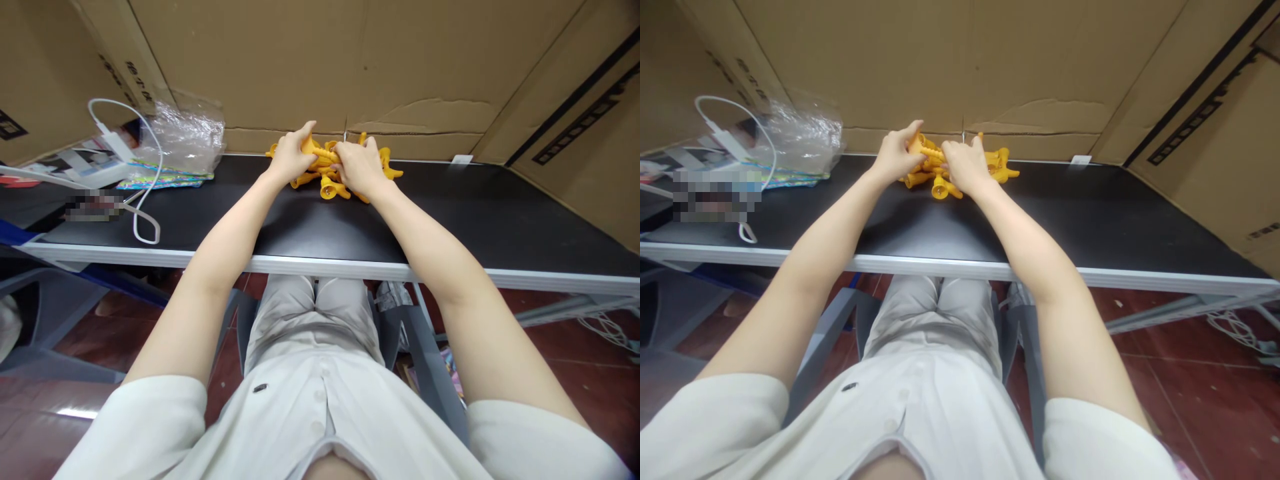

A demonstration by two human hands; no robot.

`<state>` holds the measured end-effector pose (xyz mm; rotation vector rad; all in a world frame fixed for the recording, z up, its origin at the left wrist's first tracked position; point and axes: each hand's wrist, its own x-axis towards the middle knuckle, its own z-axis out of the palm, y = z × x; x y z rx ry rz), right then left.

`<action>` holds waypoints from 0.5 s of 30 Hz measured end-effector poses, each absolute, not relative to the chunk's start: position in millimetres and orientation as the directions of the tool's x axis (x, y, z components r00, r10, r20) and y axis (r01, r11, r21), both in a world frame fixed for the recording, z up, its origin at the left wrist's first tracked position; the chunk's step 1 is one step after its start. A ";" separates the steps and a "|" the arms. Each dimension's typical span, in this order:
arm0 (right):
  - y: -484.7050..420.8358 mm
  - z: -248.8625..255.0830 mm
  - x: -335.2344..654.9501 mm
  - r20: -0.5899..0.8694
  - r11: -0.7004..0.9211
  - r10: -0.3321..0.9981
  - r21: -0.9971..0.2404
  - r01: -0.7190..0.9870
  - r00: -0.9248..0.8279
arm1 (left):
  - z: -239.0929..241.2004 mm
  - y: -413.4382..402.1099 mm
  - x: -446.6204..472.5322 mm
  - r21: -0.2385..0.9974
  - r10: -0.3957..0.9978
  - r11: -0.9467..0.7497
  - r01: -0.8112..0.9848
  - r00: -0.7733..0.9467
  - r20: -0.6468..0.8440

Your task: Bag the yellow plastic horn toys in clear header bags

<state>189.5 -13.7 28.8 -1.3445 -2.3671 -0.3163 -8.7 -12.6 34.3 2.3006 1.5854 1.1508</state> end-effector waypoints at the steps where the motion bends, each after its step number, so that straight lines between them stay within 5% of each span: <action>1: -15.0 30.0 188.6 0.441 0.506 0.769 0.023 0.862 -0.463 | 32.5 -10.1 -9.5 0.523 0.858 -0.432 0.734 0.156 0.490; 7: -24.4 34.7 187.5 0.441 0.441 0.742 0.245 0.863 -0.504 | 22.1 1.3 -11.4 0.684 0.937 -0.327 0.652 0.128 0.326; 15: -24.8 38.2 190.3 0.532 0.510 0.663 0.194 0.838 -0.526 | 24.7 -0.2 -13.3 0.763 0.981 -0.194 0.616 0.140 0.136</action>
